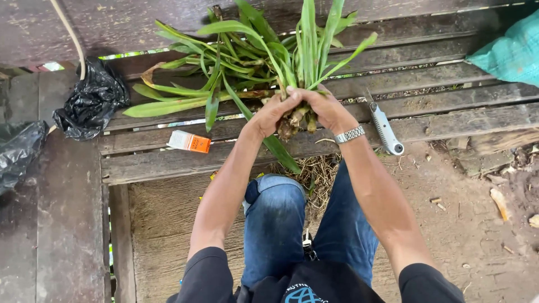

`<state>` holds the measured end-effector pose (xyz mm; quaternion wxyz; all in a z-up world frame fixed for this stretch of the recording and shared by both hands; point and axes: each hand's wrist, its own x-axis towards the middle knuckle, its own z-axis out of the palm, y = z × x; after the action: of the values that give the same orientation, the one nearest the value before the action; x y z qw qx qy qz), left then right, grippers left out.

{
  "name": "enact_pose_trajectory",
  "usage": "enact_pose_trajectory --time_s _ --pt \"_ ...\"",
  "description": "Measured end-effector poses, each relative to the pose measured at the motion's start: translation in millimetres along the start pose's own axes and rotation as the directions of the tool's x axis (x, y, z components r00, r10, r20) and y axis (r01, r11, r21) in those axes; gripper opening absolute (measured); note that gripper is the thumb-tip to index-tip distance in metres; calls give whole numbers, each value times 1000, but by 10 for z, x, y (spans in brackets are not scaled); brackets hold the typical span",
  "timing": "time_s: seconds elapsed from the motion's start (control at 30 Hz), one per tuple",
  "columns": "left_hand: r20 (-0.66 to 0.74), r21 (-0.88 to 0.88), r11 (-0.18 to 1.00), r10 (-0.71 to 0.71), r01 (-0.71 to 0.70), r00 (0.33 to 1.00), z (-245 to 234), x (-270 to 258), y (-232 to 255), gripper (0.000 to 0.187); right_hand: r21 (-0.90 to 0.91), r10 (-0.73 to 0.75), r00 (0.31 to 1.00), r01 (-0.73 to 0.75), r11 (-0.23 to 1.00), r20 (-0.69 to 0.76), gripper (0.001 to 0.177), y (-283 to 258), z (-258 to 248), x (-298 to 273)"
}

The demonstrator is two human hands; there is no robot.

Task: Trimming dead roots and leaves from orchid plants using a utility knife and scissors on a wooden bench.

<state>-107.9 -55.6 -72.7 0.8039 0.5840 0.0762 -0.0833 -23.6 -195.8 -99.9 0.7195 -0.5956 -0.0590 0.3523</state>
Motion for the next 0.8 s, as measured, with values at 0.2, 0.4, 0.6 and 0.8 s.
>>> enact_pose_trajectory --time_s 0.2,0.4,0.6,0.8 --pt "135 -30 991 135 -132 982 -248 312 -241 66 -139 -207 977 212 967 50 85 -399 242 -354" --pt "49 -101 980 178 -172 983 -149 -23 254 24 -587 -98 930 302 751 353 79 -924 497 -223" --pt "-366 -177 966 115 -190 924 -732 -534 899 26 -509 -189 887 404 760 422 94 -969 592 -153" --pt "-533 -282 714 439 -641 723 -1515 -780 719 24 -937 -225 939 300 177 259 38 -273 729 414"
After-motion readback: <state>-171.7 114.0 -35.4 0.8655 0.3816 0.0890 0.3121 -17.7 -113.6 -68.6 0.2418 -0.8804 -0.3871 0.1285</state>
